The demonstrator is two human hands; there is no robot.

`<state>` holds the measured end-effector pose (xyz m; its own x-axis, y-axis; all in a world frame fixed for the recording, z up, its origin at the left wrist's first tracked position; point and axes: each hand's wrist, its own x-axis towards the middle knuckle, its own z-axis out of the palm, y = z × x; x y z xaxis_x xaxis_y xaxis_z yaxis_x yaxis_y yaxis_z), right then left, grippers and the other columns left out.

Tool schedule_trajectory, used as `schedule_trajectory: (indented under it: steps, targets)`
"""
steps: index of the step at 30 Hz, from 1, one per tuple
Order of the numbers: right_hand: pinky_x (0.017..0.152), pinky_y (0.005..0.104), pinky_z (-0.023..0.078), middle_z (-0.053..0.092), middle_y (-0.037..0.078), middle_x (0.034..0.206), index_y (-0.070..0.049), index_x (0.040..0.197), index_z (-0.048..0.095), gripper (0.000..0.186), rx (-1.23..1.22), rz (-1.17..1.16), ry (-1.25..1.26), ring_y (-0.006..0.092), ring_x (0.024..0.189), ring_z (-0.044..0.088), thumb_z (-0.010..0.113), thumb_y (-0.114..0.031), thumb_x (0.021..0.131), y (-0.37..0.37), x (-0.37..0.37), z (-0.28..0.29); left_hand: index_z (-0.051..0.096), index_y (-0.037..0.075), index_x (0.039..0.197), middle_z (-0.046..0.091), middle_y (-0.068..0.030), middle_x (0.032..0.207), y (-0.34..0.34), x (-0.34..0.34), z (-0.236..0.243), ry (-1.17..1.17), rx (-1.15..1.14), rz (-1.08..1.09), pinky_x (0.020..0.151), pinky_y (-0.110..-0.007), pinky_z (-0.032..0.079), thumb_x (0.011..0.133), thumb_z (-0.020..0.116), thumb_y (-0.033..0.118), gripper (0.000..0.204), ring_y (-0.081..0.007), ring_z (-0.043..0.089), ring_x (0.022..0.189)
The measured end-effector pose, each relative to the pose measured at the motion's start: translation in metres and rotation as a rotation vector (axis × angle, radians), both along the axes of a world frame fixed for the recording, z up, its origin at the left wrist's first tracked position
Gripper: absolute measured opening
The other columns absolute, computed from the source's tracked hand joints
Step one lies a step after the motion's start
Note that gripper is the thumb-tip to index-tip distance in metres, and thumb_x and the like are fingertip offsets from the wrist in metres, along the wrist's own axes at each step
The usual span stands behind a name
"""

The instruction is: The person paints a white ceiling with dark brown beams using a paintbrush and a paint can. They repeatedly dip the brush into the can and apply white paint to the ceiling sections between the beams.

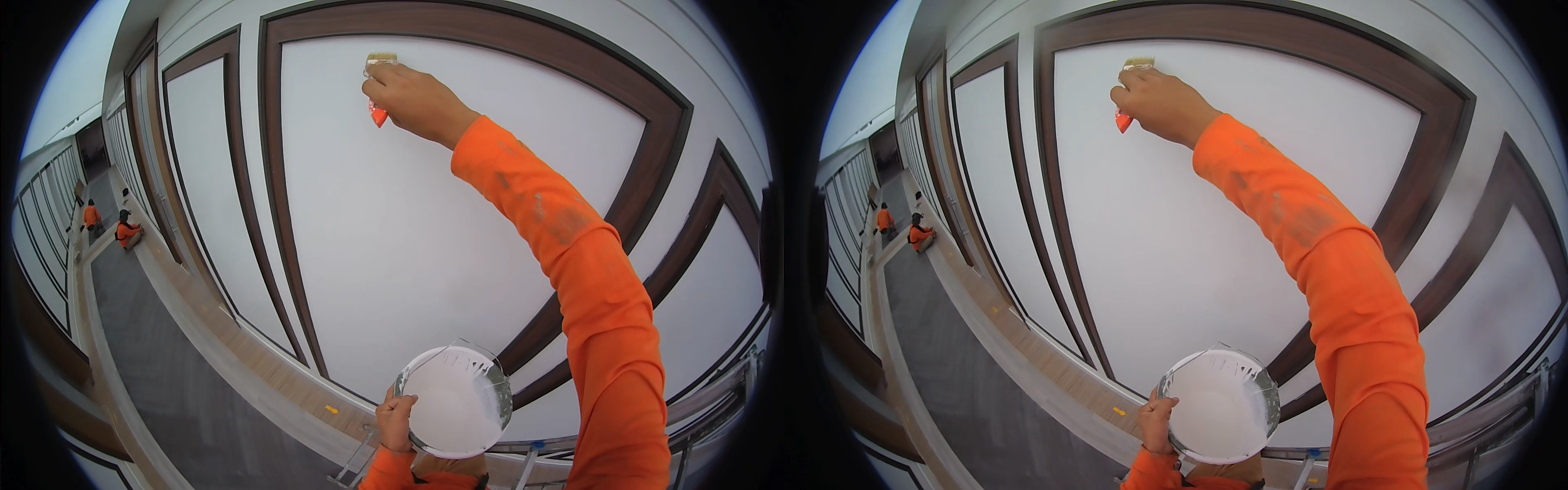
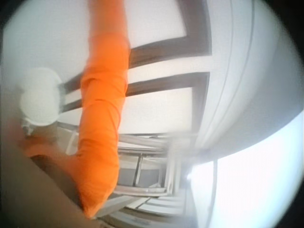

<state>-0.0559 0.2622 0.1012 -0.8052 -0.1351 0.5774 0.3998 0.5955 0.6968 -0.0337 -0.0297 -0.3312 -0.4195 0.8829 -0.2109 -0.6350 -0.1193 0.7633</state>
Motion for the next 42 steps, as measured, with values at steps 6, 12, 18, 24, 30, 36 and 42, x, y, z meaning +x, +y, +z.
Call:
schedule_trajectory:
  steps: [6,12,18,24,30,36,42]
  targets:
    - [0.092,0.0388,0.058,0.068,0.018,0.111,-0.001,0.094,0.065,0.007,0.159,-0.096,-0.001,0.0328,0.111,0.068,0.067,-0.004,0.088,0.02,-0.025,-0.004,0.056,-0.011,0.062,0.065,-0.0083,0.126,-0.004,0.003,0.002,0.031,0.004,0.007,0.071,-0.027,0.041,0.081,0.068,-0.001,0.025,-0.0128,0.056,0.086]
    - [0.094,0.0393,0.057,0.069,0.023,0.108,0.001,0.092,0.065,0.008,0.169,-0.139,0.013,0.035,0.11,0.068,0.068,-0.004,0.086,0.019,-0.022,0.004,0.057,-0.011,0.062,0.063,-0.0138,0.13,-0.002,0.005,-0.005,0.076,0.02,0.053,0.081,-0.027,0.043,0.08,0.067,-0.001,0.022,-0.0173,0.059,0.099]
    - [0.089,0.0391,0.061,0.066,0.023,0.11,0.002,0.091,0.06,0.01,0.201,-0.208,0.075,0.0358,0.112,0.068,0.069,0.001,0.085,0.021,-0.012,0.007,0.062,-0.014,0.069,0.064,-0.0142,0.129,-0.003,0.005,0.006,0.105,0.006,0.049,0.086,-0.029,0.045,0.08,0.067,-0.004,0.016,-0.0204,0.06,0.106]
    - [0.087,0.0395,0.06,0.07,0.029,0.103,0.003,0.088,0.065,0.009,0.187,-0.187,0.082,0.0372,0.1,0.071,0.07,0.0,0.082,0.006,-0.013,0.004,0.06,-0.015,0.068,0.066,-0.01,0.125,-0.006,0.0,0.005,0.081,0.013,0.027,0.081,-0.027,0.044,0.081,0.068,-0.003,0.019,-0.0153,0.06,0.095]
    - [0.079,0.0395,0.061,0.07,0.029,0.095,0.003,0.084,0.065,0.009,0.217,-0.158,0.118,0.0374,0.092,0.072,0.071,0.001,0.079,0.014,-0.012,-0.002,0.06,-0.01,0.066,0.063,-0.0074,0.126,-0.001,0.003,-0.007,0.057,0.021,0.019,0.077,-0.025,0.043,0.08,0.066,-0.002,0.018,-0.013,0.059,0.09]
    - [0.079,0.0392,0.061,0.068,0.028,0.098,0.004,0.087,0.063,0.01,0.165,-0.249,0.112,0.0365,0.096,0.071,0.07,0.002,0.08,0.013,-0.009,0.01,0.069,-0.015,0.076,0.063,-0.0125,0.13,-0.002,0.001,0.009,0.102,0.0,0.033,0.08,-0.028,0.046,0.08,0.067,-0.003,0.012,-0.0174,0.061,0.098]
    - [0.081,0.0408,0.061,0.067,0.028,0.1,0.005,0.09,0.062,0.01,0.099,-0.284,0.097,0.0377,0.101,0.07,0.069,0.003,0.083,0.004,-0.003,0.017,0.07,-0.014,0.078,0.064,-0.0124,0.128,-0.002,0.0,0.001,0.081,-0.01,0.007,0.08,-0.027,0.046,0.08,0.067,-0.003,0.012,-0.017,0.061,0.099]
